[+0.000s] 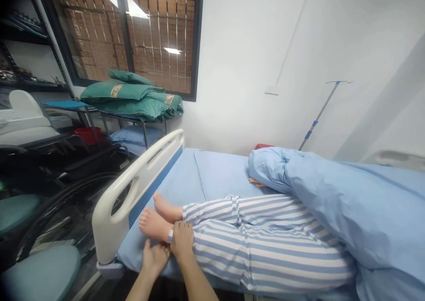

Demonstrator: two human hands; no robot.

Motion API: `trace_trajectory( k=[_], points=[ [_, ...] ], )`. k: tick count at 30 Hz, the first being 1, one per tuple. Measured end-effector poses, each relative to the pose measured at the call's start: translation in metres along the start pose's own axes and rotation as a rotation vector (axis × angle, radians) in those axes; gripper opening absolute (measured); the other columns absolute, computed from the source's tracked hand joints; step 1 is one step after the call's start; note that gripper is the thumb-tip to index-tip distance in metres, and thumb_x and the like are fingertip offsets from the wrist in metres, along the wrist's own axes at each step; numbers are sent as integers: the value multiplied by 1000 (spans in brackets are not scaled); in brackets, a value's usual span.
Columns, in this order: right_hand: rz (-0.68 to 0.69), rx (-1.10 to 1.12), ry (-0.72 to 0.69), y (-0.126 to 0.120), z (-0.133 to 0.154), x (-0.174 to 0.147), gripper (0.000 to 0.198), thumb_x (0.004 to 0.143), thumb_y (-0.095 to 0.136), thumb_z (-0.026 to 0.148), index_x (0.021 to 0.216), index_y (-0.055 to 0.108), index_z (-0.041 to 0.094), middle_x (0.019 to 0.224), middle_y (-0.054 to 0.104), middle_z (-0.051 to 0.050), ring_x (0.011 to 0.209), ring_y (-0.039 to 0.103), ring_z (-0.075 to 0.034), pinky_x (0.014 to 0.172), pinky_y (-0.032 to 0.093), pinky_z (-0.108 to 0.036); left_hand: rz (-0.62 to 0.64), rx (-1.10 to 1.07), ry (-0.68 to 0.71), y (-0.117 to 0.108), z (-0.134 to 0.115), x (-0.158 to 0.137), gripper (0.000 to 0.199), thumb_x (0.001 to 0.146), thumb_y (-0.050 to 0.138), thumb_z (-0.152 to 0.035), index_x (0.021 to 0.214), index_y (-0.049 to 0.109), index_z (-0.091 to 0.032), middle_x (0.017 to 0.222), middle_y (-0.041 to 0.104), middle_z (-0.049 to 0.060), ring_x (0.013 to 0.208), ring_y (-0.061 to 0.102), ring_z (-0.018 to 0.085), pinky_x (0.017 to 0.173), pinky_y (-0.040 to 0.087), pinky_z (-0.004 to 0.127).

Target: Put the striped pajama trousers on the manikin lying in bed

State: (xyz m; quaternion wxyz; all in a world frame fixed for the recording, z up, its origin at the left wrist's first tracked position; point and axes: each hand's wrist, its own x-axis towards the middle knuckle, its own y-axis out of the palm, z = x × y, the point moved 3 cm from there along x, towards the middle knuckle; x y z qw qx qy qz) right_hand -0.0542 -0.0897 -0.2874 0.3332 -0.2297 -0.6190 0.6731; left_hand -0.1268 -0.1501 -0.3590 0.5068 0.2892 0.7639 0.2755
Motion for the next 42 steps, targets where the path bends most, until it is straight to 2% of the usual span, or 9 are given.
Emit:
trace_trajectory(
  k=[6, 14, 22, 25, 27, 30, 36, 39, 42],
  points=[
    [-40, 4, 3, 14, -1, 7, 39, 59, 57, 23, 95, 46, 16, 88, 53, -10, 83, 49, -24, 74, 31, -36, -2, -130, 14, -18, 17, 12, 26, 78, 30, -34, 75, 48, -16, 73, 55, 4, 68, 56, 14, 61, 45, 28],
    [-35, -3, -12, 11, 0, 5, 39, 58, 58, 26, 94, 46, 15, 90, 53, -11, 84, 49, -24, 73, 31, -36, -5, -94, 47, -16, 20, 11, 23, 79, 30, -31, 75, 48, -17, 71, 55, 2, 67, 56, 10, 62, 44, 25],
    [27, 158, -236, -18, -12, -5, 66, 51, 63, 45, 107, 42, 17, 100, 52, -10, 91, 47, -27, 75, 33, -37, -107, 294, 121, -17, 8, -17, 7, 68, 43, -19, 73, 47, -17, 65, 58, 2, 57, 57, 12, 59, 46, 27],
    [-63, 289, -244, -40, -43, -8, 51, 64, 52, 45, 106, 44, 18, 101, 53, -8, 93, 46, -22, 78, 32, -32, -223, 567, 222, -21, 2, -33, 9, 63, 48, -22, 70, 47, -15, 54, 55, 0, 45, 52, 11, 48, 43, 25],
    [-95, 352, -144, -51, -75, -9, 35, 71, 46, 38, 100, 49, 18, 95, 56, -6, 89, 48, -19, 76, 32, -28, -166, 733, 354, -8, -1, -41, 13, 61, 50, -27, 65, 47, -15, 47, 50, -3, 39, 47, 9, 42, 39, 23],
    [-37, 404, 91, -55, -134, -8, 26, 72, 44, 29, 91, 54, 15, 85, 59, -5, 81, 51, -16, 70, 33, -24, 87, 1007, 557, 42, -1, -49, 20, 62, 49, -35, 61, 47, -15, 47, 48, -3, 42, 46, 9, 43, 39, 23],
    [112, 460, 279, -50, -234, -9, 19, 63, 50, 24, 75, 61, 13, 69, 61, -4, 66, 53, -13, 57, 32, -20, 300, 1630, 852, 158, 20, -15, 21, 66, 40, -26, 78, 54, -17, 77, 60, 2, 76, 54, 14, 72, 41, 27],
    [181, 500, 310, -41, -267, -7, 15, 61, 50, 22, 63, 62, 12, 57, 58, -1, 57, 51, -11, 51, 31, -18, 381, 1851, 912, 181, 41, 20, 35, 65, 40, -23, 99, 50, -16, 103, 54, 5, 96, 48, 15, 84, 35, 28],
    [268, 559, 326, -20, -284, -3, 14, 59, 50, 19, 59, 61, 12, 50, 55, 0, 49, 49, -8, 46, 31, -16, 340, 2187, 920, 178, 53, 52, 56, 61, 48, -27, 115, 40, -14, 116, 46, 10, 107, 40, 20, 91, 27, 31]
  ],
)
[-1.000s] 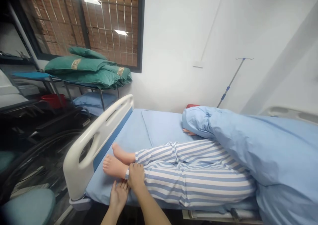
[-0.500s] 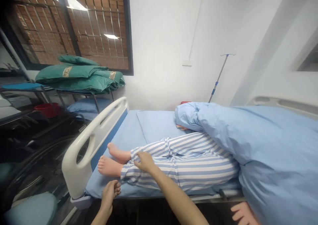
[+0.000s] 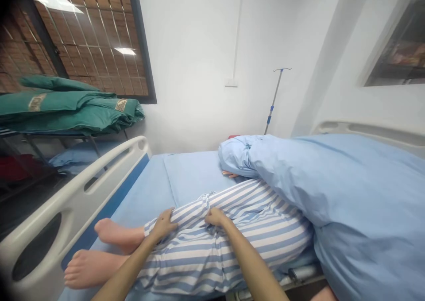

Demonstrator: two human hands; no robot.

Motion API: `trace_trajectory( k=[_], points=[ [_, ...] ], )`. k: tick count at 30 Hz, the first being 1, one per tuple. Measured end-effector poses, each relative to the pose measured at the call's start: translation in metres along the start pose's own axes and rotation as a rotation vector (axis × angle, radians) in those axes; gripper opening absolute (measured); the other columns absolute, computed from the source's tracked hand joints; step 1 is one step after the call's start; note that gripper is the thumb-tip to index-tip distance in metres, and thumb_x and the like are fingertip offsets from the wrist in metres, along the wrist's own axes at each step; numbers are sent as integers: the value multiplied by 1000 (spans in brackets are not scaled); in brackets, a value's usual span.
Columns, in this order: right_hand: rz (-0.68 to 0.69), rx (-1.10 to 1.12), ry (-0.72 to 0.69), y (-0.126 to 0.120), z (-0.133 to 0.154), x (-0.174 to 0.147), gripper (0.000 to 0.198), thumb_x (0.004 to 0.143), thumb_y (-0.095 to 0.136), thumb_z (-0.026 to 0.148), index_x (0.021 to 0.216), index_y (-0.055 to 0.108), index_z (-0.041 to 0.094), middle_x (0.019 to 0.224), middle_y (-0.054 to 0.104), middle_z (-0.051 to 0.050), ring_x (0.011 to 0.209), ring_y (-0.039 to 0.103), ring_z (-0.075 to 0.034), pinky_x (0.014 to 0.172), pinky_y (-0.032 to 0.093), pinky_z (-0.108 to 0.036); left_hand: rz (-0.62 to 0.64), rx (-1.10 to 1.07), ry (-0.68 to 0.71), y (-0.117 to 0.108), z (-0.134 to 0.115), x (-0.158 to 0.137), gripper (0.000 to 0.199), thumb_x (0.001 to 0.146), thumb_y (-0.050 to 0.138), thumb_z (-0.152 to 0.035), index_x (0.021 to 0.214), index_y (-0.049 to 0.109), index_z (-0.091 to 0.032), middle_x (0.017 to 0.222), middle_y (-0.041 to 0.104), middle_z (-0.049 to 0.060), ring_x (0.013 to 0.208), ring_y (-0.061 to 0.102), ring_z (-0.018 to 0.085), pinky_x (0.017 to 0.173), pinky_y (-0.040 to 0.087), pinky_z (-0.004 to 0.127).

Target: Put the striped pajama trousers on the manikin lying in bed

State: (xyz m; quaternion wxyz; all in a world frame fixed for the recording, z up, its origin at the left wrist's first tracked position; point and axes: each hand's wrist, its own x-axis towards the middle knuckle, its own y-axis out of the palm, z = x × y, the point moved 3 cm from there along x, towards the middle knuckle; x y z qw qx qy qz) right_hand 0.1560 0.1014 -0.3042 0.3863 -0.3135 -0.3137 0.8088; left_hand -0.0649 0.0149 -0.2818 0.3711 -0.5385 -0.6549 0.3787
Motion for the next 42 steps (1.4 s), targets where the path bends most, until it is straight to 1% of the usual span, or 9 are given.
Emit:
trace_trajectory(
  k=[3, 8, 15, 22, 28, 31, 33, 36, 42],
  points=[
    [52, 44, 11, 20, -16, 13, 12, 56, 50, 18, 54, 60, 12, 46, 52, 1, 45, 47, -8, 43, 31, -16, 107, 218, -9, 12, 22, 6, 70, 55, 55, -39, 118, 37, -16, 112, 48, 12, 102, 44, 27, 87, 29, 38],
    [30, 123, -1, 42, -33, 28, 8, 52, 51, 16, 51, 58, 13, 48, 53, 0, 49, 47, -9, 43, 31, -17, 192, 180, -28, 3, 54, 6, 73, 48, 58, -49, 115, 40, -26, 108, 53, 10, 97, 48, 30, 79, 33, 39],
    [102, 269, 79, 47, -46, 33, 11, 53, 47, 15, 52, 58, 12, 46, 52, 0, 44, 47, -9, 41, 33, -18, 233, 259, -84, -12, 69, -8, 56, 55, 54, -37, 109, 43, -24, 100, 56, 10, 95, 48, 29, 81, 32, 40],
    [119, 332, 188, 41, -37, 23, 11, 56, 44, 14, 52, 54, 12, 45, 51, 1, 37, 44, -7, 38, 36, -18, 238, 414, -23, -22, 75, -8, 49, 53, 49, -24, 102, 47, -19, 93, 57, 13, 87, 52, 29, 73, 36, 40],
    [160, 398, 214, 41, -35, 22, 6, 54, 47, 11, 53, 53, 12, 41, 49, 2, 34, 45, -7, 36, 35, -17, 234, 511, 82, -78, 51, 19, 43, 48, 52, -24, 91, 48, -21, 84, 58, 8, 79, 54, 27, 70, 38, 38],
    [148, 469, 246, 40, -36, 22, 13, 55, 47, 12, 67, 52, 13, 43, 51, 2, 35, 47, -9, 36, 36, -18, 229, 511, 99, -108, 34, 29, 43, 46, 55, -25, 88, 49, -22, 82, 58, 7, 79, 53, 27, 72, 37, 38],
    [100, 589, 313, 36, -37, 22, 19, 56, 48, 13, 75, 50, 13, 45, 52, 1, 37, 49, -11, 35, 35, -19, 236, 528, 104, -115, 28, 31, 44, 45, 56, -25, 88, 49, -21, 82, 58, 7, 78, 53, 26, 71, 37, 38],
    [26, 749, 387, 30, -38, 21, 17, 56, 51, 14, 73, 49, 13, 47, 52, 0, 39, 50, -11, 35, 32, -18, 236, 554, 79, -103, 33, 25, 48, 44, 56, -25, 92, 49, -21, 83, 58, 8, 77, 54, 27, 69, 38, 38],
    [-17, 959, 341, 26, -36, 24, 23, 53, 58, 16, 73, 47, 16, 63, 55, 0, 54, 57, -12, 45, 41, -20, 263, 380, -114, -38, 66, 6, 67, 46, 53, -21, 112, 43, -21, 101, 56, 12, 92, 51, 29, 75, 37, 38]
  ],
)
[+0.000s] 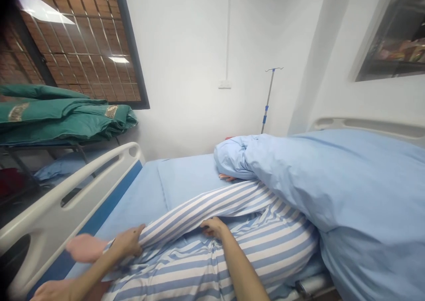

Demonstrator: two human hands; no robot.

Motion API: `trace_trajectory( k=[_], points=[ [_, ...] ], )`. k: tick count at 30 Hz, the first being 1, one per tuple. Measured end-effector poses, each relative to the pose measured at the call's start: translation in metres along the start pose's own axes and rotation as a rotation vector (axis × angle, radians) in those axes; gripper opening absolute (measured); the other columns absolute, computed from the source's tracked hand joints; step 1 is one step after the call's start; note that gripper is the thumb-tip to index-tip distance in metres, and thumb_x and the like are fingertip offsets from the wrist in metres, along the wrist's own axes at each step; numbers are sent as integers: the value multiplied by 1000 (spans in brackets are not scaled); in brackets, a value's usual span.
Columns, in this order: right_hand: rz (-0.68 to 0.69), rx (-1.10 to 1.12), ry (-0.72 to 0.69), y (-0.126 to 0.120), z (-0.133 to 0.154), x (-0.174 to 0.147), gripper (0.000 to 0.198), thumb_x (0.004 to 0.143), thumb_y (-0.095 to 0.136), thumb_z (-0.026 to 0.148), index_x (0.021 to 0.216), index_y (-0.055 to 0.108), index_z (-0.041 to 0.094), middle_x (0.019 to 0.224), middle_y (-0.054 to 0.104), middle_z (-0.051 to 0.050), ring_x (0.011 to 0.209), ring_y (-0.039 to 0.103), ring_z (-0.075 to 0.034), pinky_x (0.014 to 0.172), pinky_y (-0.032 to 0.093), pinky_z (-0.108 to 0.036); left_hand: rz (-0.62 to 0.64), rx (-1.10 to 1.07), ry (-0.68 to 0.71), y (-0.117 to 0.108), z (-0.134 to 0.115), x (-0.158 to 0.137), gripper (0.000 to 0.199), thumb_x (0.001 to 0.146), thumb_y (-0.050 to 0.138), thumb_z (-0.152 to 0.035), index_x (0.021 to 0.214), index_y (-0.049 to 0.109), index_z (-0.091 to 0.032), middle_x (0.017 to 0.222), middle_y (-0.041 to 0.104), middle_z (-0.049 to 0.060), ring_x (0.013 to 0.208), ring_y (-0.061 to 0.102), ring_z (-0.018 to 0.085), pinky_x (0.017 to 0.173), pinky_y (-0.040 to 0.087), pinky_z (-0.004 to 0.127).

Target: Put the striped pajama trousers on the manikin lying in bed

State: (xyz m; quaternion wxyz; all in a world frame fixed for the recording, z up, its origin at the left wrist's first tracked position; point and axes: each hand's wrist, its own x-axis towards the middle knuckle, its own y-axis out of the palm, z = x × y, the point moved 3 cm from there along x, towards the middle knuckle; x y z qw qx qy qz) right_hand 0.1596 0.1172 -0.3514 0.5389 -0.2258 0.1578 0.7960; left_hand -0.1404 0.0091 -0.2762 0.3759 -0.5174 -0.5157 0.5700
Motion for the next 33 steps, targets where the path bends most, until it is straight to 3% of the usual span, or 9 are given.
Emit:
trace_trajectory(
  k=[4, 8, 14, 17, 21, 25, 33],
  points=[
    [47, 123, -124, 3, 12, -5, 16, 57, 56, 20, 72, 52, 14, 73, 59, -3, 68, 58, -12, 54, 43, -19, -46, -64, -80, 18, -5, 4, 68, 53, 46, -22, 120, 38, -18, 106, 54, 15, 96, 49, 31, 76, 35, 40],
    [85, 305, -298, 4, 30, -14, 18, 58, 57, 23, 73, 56, 13, 80, 60, -5, 74, 56, -13, 61, 44, -22, -72, -151, -84, 14, -14, 9, 68, 53, 49, -25, 120, 37, -18, 112, 51, 13, 101, 46, 29, 80, 34, 38],
    [129, 458, -367, -1, 61, -25, 18, 56, 60, 22, 72, 58, 14, 87, 60, -6, 81, 53, -15, 64, 44, -24, -147, -208, -97, 9, -29, 19, 59, 48, 54, -24, 107, 45, -22, 102, 56, 10, 93, 50, 28, 75, 36, 33],
    [167, 498, -445, -15, 92, -36, 16, 57, 58, 21, 71, 57, 14, 91, 59, -5, 88, 51, -17, 70, 42, -26, -193, -271, -36, 7, -60, 29, 47, 50, 55, -27, 96, 48, -23, 87, 60, 5, 82, 53, 25, 65, 37, 29],
    [169, 567, -533, -47, 137, -57, 16, 57, 58, 21, 72, 56, 15, 85, 59, -3, 84, 50, -14, 73, 39, -26, -277, -427, 41, 3, -128, 45, 45, 53, 56, -35, 95, 46, -24, 81, 59, 2, 77, 54, 21, 60, 35, 25],
    [207, 574, -542, -68, 160, -73, 15, 57, 58, 19, 71, 56, 14, 77, 58, -1, 77, 50, -12, 73, 38, -27, -370, -462, -51, -1, -170, 56, 53, 53, 56, -41, 101, 41, -24, 80, 58, 2, 76, 54, 22, 58, 34, 26],
    [221, 585, -628, -64, 149, -68, 16, 58, 59, 19, 73, 58, 13, 79, 59, -2, 77, 52, -13, 73, 37, -27, -373, -403, -47, 2, -168, 55, 50, 57, 53, -40, 101, 39, -23, 79, 58, 3, 77, 54, 23, 58, 33, 25]
  ],
)
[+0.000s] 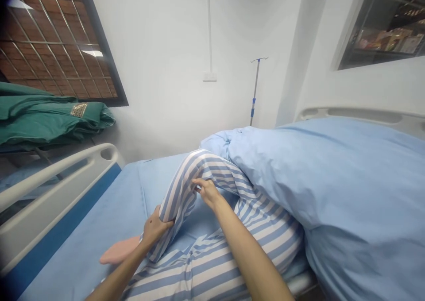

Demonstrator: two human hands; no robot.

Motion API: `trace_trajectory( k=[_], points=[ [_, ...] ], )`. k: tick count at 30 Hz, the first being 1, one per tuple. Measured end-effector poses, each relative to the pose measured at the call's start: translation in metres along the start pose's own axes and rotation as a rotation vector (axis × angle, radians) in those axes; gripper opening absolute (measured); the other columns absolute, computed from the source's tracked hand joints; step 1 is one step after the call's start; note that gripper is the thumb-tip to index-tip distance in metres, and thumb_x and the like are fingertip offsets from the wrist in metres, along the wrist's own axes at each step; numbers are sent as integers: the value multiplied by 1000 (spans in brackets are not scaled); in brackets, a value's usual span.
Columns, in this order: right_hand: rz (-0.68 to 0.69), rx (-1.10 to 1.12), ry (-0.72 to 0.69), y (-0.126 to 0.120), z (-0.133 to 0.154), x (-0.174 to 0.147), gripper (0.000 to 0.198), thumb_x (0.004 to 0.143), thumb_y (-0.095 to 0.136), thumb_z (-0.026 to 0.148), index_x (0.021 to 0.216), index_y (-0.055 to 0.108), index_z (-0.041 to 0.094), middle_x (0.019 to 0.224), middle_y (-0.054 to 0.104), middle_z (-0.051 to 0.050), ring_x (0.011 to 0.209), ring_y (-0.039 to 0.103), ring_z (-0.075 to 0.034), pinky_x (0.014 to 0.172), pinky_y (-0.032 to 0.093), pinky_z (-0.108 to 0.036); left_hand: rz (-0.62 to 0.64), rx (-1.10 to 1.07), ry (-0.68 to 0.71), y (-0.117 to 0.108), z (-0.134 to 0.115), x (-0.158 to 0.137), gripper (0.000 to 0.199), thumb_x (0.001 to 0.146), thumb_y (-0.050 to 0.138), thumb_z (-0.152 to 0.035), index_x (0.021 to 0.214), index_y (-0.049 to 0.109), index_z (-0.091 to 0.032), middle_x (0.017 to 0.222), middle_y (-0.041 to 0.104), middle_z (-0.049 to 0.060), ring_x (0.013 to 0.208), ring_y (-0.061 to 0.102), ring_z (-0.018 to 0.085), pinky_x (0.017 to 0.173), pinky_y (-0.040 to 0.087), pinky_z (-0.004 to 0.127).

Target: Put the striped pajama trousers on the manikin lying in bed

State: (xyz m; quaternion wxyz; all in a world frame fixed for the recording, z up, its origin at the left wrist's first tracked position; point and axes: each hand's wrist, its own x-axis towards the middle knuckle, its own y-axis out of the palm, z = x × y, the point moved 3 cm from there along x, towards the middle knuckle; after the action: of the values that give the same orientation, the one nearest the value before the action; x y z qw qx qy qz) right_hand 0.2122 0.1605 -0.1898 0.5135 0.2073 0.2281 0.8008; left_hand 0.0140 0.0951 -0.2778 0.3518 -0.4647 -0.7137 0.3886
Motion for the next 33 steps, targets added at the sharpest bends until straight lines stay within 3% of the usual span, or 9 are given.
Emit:
trace_trajectory(
  k=[8, 14, 18, 22, 24, 26, 33],
  points=[
    [7, 88, 10, 2, -12, -8, 14, 57, 61, 19, 71, 59, 15, 79, 61, -2, 79, 52, -15, 71, 39, -30, 27, 93, 16, -9, 17, -12, 57, 57, 53, -30, 110, 34, -22, 81, 58, 2, 79, 54, 21, 61, 35, 24],
    [-9, 134, 78, 4, -51, -17, 12, 57, 61, 17, 69, 59, 14, 77, 61, -3, 78, 53, -14, 70, 41, -29, 90, 239, -1, -36, 65, -31, 65, 57, 50, -27, 118, 29, -22, 95, 58, 4, 87, 53, 21, 66, 36, 25],
    [-60, 133, 250, -6, -98, -27, 17, 57, 60, 16, 73, 57, 15, 74, 61, -2, 73, 55, -13, 69, 43, -29, 181, 380, 17, -54, 116, -41, 69, 57, 48, -26, 122, 26, -21, 107, 54, 6, 93, 51, 22, 72, 37, 27],
    [-268, -15, 626, -32, -147, -37, 22, 58, 56, 19, 78, 52, 14, 67, 58, -3, 65, 56, -14, 62, 46, -28, 327, 499, 94, -56, 151, -47, 71, 54, 47, -21, 122, 29, -21, 118, 47, 6, 99, 48, 22, 79, 36, 29],
    [-381, -180, 752, -45, -159, -41, 24, 57, 56, 23, 78, 50, 13, 67, 56, -6, 65, 57, -17, 56, 46, -28, 372, 539, 128, -52, 156, -48, 70, 54, 47, -20, 122, 30, -19, 118, 47, 8, 98, 49, 23, 80, 36, 31],
    [-408, -265, 785, -51, -163, -42, 26, 57, 56, 26, 79, 49, 13, 71, 56, -9, 69, 57, -19, 53, 46, -27, 378, 566, 128, -49, 157, -47, 70, 55, 46, -20, 123, 29, -19, 117, 48, 9, 97, 49, 23, 80, 36, 33],
    [-412, -210, 801, -49, -162, -42, 24, 58, 54, 24, 79, 48, 13, 74, 55, -9, 72, 56, -18, 54, 47, -25, 375, 557, 148, -50, 152, -48, 65, 57, 46, -21, 120, 30, -21, 113, 50, 8, 95, 50, 22, 78, 37, 33]
  ],
)
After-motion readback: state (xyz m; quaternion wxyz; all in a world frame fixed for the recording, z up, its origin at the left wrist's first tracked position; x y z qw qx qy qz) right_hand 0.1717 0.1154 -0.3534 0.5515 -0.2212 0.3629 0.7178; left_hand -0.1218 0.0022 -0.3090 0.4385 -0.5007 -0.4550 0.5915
